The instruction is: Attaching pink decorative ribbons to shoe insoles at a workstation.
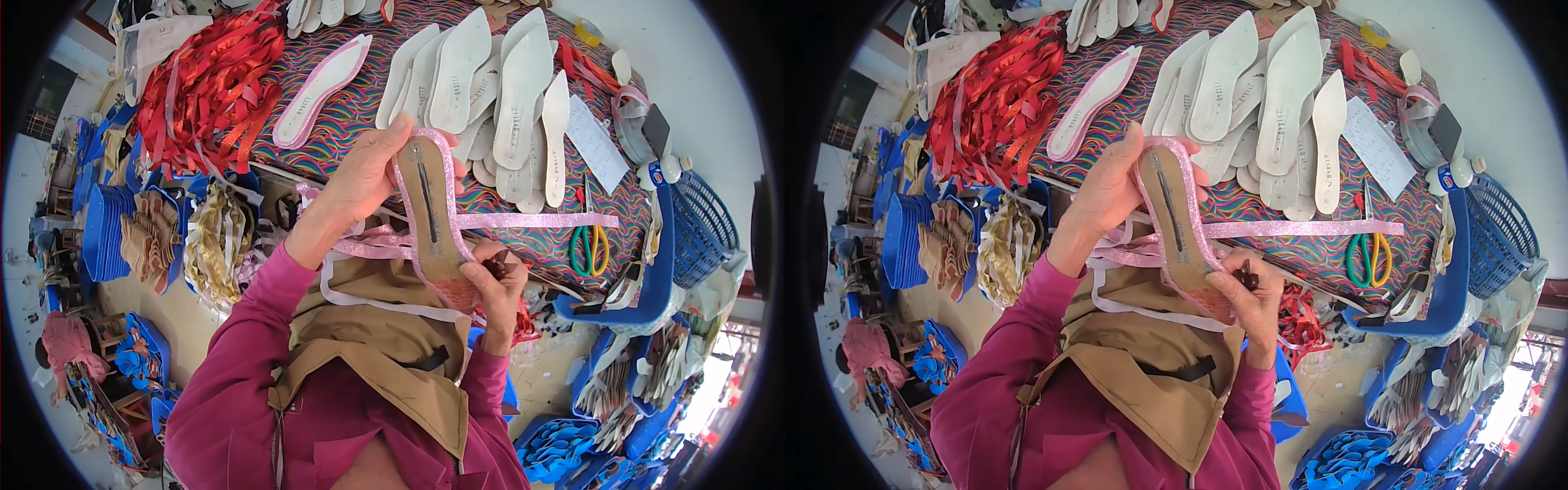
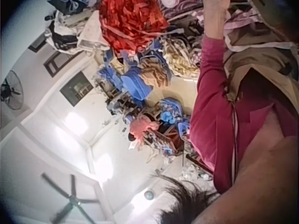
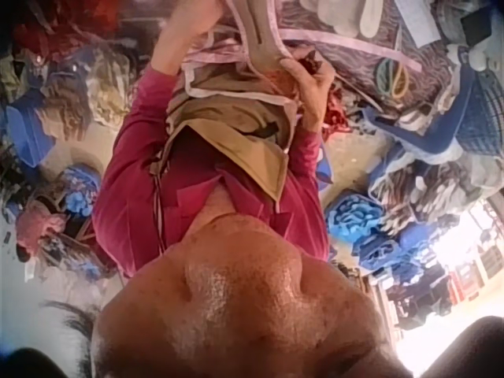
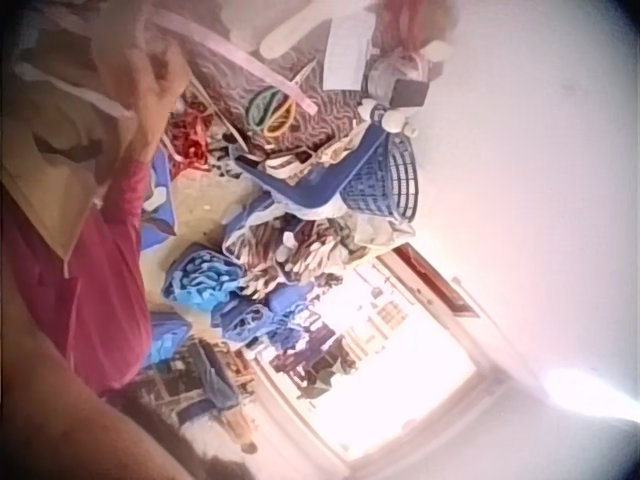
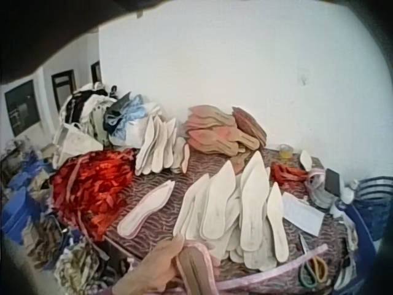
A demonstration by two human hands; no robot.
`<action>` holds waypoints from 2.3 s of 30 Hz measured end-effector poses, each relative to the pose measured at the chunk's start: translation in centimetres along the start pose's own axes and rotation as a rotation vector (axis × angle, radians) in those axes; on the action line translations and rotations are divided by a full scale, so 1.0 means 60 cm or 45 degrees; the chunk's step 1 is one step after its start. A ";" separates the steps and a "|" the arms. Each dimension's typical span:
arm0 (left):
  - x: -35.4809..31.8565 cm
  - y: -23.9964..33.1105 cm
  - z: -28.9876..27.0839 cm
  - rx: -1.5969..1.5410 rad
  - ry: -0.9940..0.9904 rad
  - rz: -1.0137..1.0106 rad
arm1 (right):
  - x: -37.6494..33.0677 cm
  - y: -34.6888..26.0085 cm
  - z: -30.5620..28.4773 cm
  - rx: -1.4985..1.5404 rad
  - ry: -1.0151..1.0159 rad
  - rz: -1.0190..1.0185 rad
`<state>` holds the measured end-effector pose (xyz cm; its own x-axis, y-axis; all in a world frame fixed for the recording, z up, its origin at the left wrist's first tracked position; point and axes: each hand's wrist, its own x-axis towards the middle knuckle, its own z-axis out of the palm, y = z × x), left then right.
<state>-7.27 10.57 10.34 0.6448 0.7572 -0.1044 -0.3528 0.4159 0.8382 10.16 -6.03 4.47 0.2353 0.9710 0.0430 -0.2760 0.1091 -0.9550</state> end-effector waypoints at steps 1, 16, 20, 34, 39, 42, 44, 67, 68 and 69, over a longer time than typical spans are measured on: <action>-0.001 0.000 -0.008 0.081 -0.009 -0.011 | 0.001 -0.005 -0.006 -0.066 -0.031 0.007; -0.073 0.089 -0.143 0.535 0.148 0.092 | 0.039 -0.064 -0.028 -0.426 0.164 -0.191; -0.077 0.091 -0.223 0.734 0.617 0.788 | 0.057 -0.041 -0.052 -0.637 0.462 -0.225; -0.029 -0.027 -0.196 1.793 0.645 1.117 | 0.063 0.059 -0.073 -1.405 -0.021 -0.626; -0.012 -0.069 -0.042 1.192 0.107 0.461 | 0.069 0.034 -0.053 -0.740 0.137 -0.392; 0.004 -0.107 0.037 0.637 -0.039 0.297 | 0.065 -0.014 -0.009 -0.359 0.299 -0.156; 0.016 -0.112 0.050 0.546 -0.033 0.270 | 0.057 -0.026 -0.002 -0.400 0.292 -0.144; 0.188 -0.072 0.106 0.645 -0.088 0.436 | 0.149 -0.056 -0.062 -0.129 0.620 -0.231; 0.229 -0.070 0.099 0.782 0.032 0.586 | 0.158 -0.049 -0.067 -0.132 0.619 -0.241; 0.273 -0.067 0.091 0.916 0.158 0.738 | 0.169 -0.034 -0.071 -0.237 0.608 -0.255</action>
<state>8.39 18.54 8.20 0.4079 0.8145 0.4125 -0.0651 -0.4247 0.9030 17.10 2.70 5.60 0.6749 0.7260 0.1323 -0.0233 0.2002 -0.9795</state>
